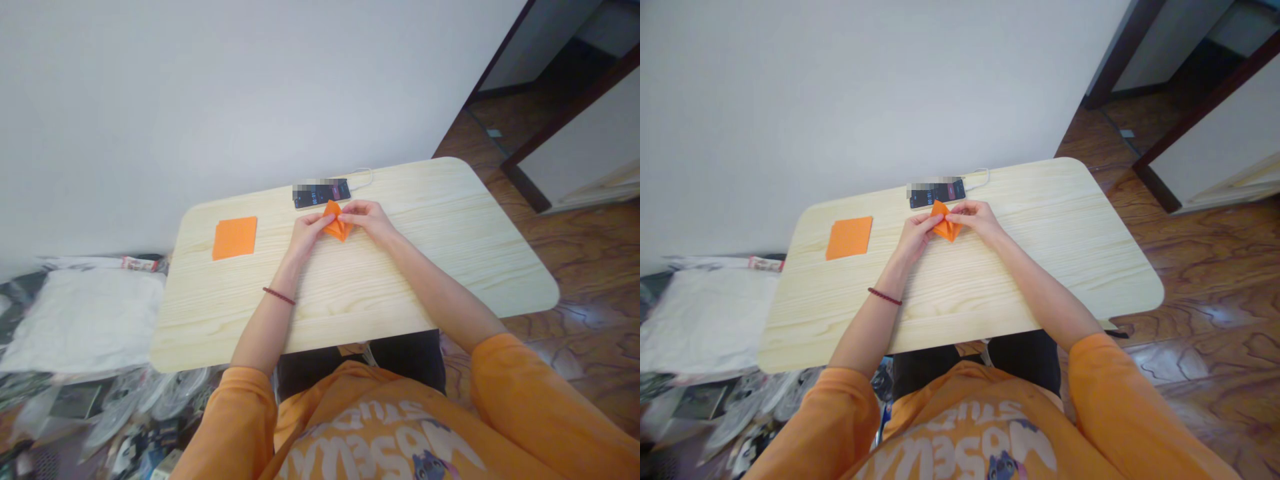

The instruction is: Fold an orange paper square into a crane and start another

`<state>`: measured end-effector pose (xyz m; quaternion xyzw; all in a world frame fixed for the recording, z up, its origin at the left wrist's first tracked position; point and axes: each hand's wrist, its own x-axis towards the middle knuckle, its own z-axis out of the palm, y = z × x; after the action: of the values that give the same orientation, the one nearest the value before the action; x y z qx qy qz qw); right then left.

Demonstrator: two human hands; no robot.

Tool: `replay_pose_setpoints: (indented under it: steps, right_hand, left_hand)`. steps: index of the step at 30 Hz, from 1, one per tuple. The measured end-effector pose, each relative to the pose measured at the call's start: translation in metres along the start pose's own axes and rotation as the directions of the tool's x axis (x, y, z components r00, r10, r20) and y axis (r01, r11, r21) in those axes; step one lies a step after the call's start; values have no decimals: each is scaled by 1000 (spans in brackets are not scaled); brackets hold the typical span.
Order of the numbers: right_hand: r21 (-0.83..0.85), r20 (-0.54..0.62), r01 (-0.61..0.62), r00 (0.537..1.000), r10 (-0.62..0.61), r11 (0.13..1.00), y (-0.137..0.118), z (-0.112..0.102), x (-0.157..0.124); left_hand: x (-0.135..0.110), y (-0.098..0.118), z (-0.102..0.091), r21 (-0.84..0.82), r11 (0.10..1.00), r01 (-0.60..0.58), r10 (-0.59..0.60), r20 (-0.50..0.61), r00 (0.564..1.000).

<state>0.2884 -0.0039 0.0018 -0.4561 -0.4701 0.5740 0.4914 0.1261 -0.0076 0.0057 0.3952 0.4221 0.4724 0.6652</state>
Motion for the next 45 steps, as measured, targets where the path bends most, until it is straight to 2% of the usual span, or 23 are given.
replay_pose_setpoints:
  steps: [14, 19, 23, 28, 38, 45]
  right_hand:
    - [5, 15, -58, 998, 58, 998, 0, -1, 0]
    - [74, 74, -91, 994, 86, 993, -2, -1, -1]
    - [124, 76, -130, 990, 121, 984, -4, 1, -2]
    - [140, 32, -94, 995, 90, 986, 2, 1, 0]
    - [56, -165, 68, 984, -58, 996, 4, 4, 4]
    - [72, -202, 101, 976, -85, 992, 6, 4, 6]
  left_hand:
    - [1, -2, -3, 36, 999, 7, -9, 35, 999]
    - [0, -1, -3, 14, 1000, 17, -18, 46, 999]
    - [-1, 0, -2, -1, 1000, 11, -11, 56, 998]
    - [-3, 2, 1, -2, 1000, 3, -3, 71, 997]
    - [-8, 0, 8, -10, 1000, 27, -27, 36, 999]
    - [-9, -2, 9, -30, 999, 38, -38, -7, 999]
